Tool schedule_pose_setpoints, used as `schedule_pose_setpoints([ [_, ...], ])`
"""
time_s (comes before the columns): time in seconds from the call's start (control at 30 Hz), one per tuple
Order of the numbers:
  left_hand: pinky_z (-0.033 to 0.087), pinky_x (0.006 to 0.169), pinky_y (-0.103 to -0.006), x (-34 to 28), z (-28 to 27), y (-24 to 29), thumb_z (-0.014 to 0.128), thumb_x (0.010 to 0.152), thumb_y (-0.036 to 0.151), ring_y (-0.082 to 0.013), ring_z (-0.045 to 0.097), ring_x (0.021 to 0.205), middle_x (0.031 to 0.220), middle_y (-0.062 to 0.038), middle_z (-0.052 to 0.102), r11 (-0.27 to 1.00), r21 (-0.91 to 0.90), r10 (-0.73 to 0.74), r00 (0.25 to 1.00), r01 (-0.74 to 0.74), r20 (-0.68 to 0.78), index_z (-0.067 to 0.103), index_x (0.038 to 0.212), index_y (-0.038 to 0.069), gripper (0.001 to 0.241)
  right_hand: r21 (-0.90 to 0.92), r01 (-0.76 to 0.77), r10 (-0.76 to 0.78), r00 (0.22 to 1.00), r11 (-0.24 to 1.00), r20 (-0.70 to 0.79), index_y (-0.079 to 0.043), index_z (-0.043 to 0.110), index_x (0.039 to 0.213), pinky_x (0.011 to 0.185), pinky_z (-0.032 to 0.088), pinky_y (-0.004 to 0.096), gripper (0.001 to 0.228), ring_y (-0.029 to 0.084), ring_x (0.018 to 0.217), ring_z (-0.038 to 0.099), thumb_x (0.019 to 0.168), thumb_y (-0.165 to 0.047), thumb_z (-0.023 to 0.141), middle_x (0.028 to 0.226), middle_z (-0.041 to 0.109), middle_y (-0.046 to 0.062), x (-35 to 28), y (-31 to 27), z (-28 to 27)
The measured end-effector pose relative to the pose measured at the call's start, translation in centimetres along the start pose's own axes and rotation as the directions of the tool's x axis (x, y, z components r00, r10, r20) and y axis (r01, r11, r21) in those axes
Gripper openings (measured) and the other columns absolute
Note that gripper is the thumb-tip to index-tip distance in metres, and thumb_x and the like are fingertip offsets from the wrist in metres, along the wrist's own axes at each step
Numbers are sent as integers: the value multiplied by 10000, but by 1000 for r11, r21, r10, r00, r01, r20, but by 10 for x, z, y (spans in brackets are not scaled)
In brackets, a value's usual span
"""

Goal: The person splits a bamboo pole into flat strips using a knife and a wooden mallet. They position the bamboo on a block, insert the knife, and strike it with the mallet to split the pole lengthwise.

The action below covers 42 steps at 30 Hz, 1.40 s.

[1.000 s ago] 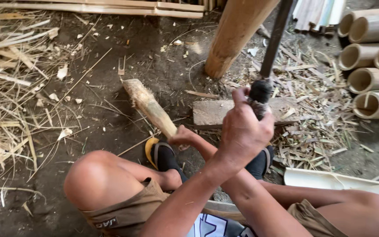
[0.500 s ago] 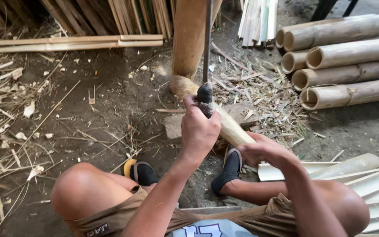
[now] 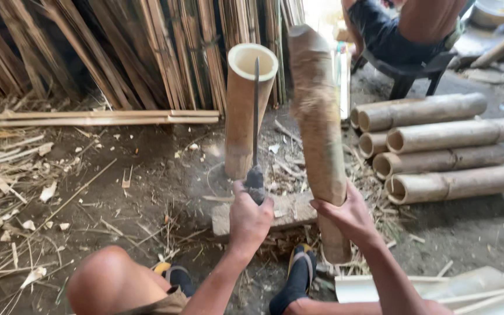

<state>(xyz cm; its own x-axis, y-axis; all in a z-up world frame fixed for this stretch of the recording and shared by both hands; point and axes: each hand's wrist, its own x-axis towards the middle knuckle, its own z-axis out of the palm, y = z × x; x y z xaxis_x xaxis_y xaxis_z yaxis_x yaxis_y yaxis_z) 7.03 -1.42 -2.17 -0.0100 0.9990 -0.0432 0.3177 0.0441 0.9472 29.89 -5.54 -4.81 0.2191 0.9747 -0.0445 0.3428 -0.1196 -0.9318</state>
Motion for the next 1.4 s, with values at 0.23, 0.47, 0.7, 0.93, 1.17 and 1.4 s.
schedule_pose_setpoints([
  [0.23,571,549,-353,2,-5,26,587,890,97,-231,646,632,795,-99,623,966,14,-258,952,260,165,438,1271,31,415,-346,334,-357,934,877,-3,-47,368,1453,837,654,424,991,277,1035,732,659,-355,875,1185,687,178,48,-86,-20],
  [0.47,566,529,-331,9,-8,14,620,874,107,-183,628,655,870,-91,605,973,-38,-218,963,226,155,446,1223,59,393,-576,295,-373,928,762,-20,-90,351,1508,858,618,460,1042,342,993,734,663,-294,927,1144,716,203,70,-139,-20],
  [0.7,553,512,-349,15,-19,9,612,920,158,-173,620,630,876,-98,616,966,70,-254,958,247,133,428,1211,60,358,-455,610,-750,614,649,-247,-9,359,1392,816,656,407,927,324,1023,722,745,-295,957,1177,656,248,87,-208,-40],
  [0.93,605,541,-335,15,-26,-6,631,894,123,-230,650,621,880,-164,662,963,40,-271,956,268,116,373,1255,78,447,-691,210,-153,978,692,144,-80,397,1361,664,682,431,746,317,807,749,751,-194,811,1043,697,196,91,-146,16],
  [1.17,589,625,-361,104,-81,-61,689,857,148,-188,681,695,871,-71,703,932,297,-256,957,207,137,578,1266,57,433,-458,202,-245,969,866,-36,-54,386,1384,699,686,431,881,328,881,760,694,-258,895,1090,691,222,79,-172,27],
  [1.4,568,747,-390,147,-108,-106,771,863,381,-280,721,815,873,-170,740,866,475,-162,986,159,-35,784,982,-1,400,-468,553,-654,752,689,-75,0,330,1391,691,646,409,808,344,903,748,823,-214,864,1118,671,286,111,-179,39],
])
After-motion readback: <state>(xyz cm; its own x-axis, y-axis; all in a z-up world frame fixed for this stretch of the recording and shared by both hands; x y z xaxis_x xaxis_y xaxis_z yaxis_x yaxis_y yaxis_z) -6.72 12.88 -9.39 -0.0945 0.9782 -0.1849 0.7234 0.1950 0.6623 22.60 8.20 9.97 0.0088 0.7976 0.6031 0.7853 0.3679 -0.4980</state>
